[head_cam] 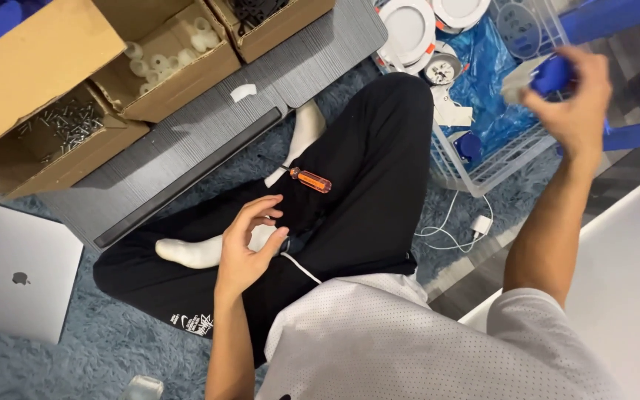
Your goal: The person sits on the floor and uses a screwdriver to tighten screws on a blue electrical component. They then attach a black plastic piece and a white plastic piece to the blue component, securing them with the screwdriver.
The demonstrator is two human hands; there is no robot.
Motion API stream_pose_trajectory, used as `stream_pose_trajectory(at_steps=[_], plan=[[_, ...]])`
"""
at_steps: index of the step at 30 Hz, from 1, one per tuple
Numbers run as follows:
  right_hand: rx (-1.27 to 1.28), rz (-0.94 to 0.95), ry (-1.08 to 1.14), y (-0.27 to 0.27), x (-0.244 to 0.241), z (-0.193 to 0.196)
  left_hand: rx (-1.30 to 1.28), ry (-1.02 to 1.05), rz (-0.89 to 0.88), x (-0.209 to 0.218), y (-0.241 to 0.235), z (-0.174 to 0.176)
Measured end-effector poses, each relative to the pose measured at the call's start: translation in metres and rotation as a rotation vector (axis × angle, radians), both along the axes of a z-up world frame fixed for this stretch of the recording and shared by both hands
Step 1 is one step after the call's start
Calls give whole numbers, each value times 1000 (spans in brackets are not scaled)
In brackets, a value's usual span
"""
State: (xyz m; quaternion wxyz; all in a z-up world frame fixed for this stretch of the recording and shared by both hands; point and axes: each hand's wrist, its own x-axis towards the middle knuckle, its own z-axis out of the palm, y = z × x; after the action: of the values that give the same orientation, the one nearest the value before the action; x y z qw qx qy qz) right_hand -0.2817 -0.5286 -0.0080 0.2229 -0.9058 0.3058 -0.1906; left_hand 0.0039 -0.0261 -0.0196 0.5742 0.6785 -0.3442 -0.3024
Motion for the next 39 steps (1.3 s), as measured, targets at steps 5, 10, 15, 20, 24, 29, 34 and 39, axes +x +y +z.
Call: stream_pose_trajectory(at_steps=[5,10,15,20,24,29,34,39], plan=[[155,-96,454,-10,8,-30,1,-8,2,-2,2,-1],[228,-13,669,-29,-5,-70,37,-7,4,-3,5,-5],[372,-55,790,-21,-1,-73,42,-56,-7,2,6,-4],[437,-68,851,-10,7,-78,60,-94,-16,16,5,10],[432,38,1028,-18,8,-86,64,-179,-45,41,7,33],[173,138,659,-4,32,-75,69,-420,-41,90,11,97],[-46,224,-125,66,110,-23,31,-881,116,175,14,130],[9,236,-377,128,184,-23,93,-964,160,275,-3,126]])
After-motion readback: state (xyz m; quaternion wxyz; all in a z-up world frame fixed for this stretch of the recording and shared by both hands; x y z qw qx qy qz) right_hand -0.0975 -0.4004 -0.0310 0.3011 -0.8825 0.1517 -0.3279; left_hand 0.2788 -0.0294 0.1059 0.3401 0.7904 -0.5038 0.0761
